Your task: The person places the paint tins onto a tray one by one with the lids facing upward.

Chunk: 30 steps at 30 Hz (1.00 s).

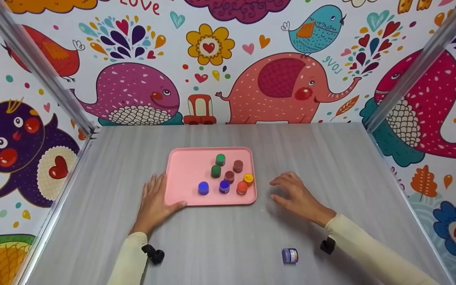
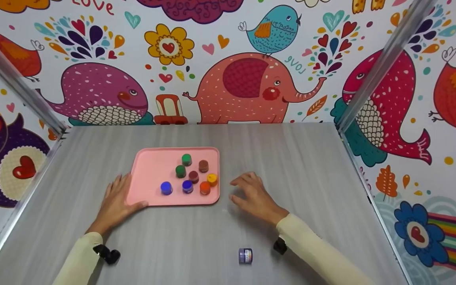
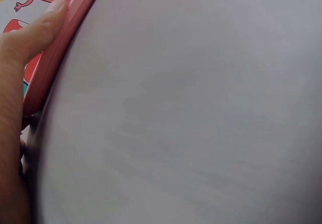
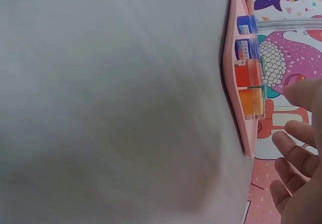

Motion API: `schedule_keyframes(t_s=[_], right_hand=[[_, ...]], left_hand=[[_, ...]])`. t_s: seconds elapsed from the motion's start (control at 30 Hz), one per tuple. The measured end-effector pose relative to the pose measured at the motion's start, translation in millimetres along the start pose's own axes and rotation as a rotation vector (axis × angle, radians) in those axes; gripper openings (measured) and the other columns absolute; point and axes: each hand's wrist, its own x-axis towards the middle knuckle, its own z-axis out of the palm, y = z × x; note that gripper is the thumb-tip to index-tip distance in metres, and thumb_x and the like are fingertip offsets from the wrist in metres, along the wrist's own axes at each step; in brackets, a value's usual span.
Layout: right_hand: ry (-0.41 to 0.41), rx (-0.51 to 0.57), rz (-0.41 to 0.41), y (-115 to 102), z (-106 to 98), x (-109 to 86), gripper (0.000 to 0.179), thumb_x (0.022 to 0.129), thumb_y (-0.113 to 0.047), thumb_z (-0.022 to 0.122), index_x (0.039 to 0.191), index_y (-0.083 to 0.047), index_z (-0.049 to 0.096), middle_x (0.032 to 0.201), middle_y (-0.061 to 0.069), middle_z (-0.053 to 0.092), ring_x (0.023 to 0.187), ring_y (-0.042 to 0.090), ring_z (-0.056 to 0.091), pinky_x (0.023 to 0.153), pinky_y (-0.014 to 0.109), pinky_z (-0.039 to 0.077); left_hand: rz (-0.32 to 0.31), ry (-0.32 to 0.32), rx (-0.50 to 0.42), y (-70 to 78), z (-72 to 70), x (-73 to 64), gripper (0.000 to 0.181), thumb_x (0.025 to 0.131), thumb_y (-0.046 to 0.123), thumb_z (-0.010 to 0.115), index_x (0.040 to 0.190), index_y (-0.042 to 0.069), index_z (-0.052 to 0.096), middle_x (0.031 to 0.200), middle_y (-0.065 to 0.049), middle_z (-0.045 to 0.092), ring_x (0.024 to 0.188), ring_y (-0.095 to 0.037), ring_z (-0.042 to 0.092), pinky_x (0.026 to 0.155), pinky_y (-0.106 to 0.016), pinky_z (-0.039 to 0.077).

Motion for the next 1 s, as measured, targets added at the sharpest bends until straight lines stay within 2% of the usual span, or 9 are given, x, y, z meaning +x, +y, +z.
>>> schedule_keyframes(t_s=[0.23,0.4,0.5,0.7,1.0], right_hand=[[0.011,0.019,-0.065,1,6,-27.5,0.035,0.093,-0.008,0.089,0.125,-0.006,0.076,0.120,0.010,0.073,0.119,0.021,0.056,0.100,0.037,0.054],[0.033,0.028,-0.113,0,12,-47.9,0.032,0.093,-0.008,0.089,0.123,-0.006,0.076,0.117,0.006,0.073,0.116,0.020,0.058,0.098,0.034,0.052],[0.041,0.044,-0.110,-4,13,-60.7,0.031,0.094,-0.009,0.088,0.122,-0.007,0.076,0.117,0.002,0.073,0.115,0.019,0.058,0.097,0.033,0.052],[-0.017,0.083,-0.031,-16,11,-83.9,0.031,0.097,-0.013,0.087,0.126,-0.012,0.075,0.122,-0.004,0.071,0.118,0.014,0.056,0.099,0.029,0.051],[-0.018,0.135,-0.106,-33,16,-114.3,0.033,0.098,-0.015,0.086,0.129,-0.016,0.073,0.122,-0.004,0.069,0.115,0.014,0.056,0.098,0.025,0.051]], left_hand=[[0.012,-0.002,0.001,-1.5,-0.3,-0.2,0.127,0.086,0.067,0.084,0.172,-0.005,0.025,0.178,-0.027,0.029,0.167,-0.052,0.011,0.135,-0.066,0.000],[0.028,0.009,-0.001,-1.9,-1.1,-0.2,0.126,0.084,0.062,0.087,0.171,-0.006,0.026,0.176,-0.028,0.031,0.166,-0.053,0.012,0.134,-0.068,0.001],[0.041,0.013,-0.001,-1.3,-0.4,1.2,0.126,0.083,0.061,0.088,0.171,-0.007,0.027,0.175,-0.028,0.033,0.166,-0.053,0.013,0.134,-0.069,0.002],[0.033,0.001,0.005,-1.8,-1.0,1.6,0.127,0.085,0.062,0.086,0.171,-0.007,0.025,0.176,-0.028,0.031,0.166,-0.053,0.012,0.134,-0.068,0.001],[0.023,-0.007,0.002,-1.2,-0.6,1.3,0.127,0.085,0.064,0.085,0.172,-0.005,0.024,0.177,-0.027,0.030,0.167,-0.052,0.011,0.134,-0.068,0.001]])
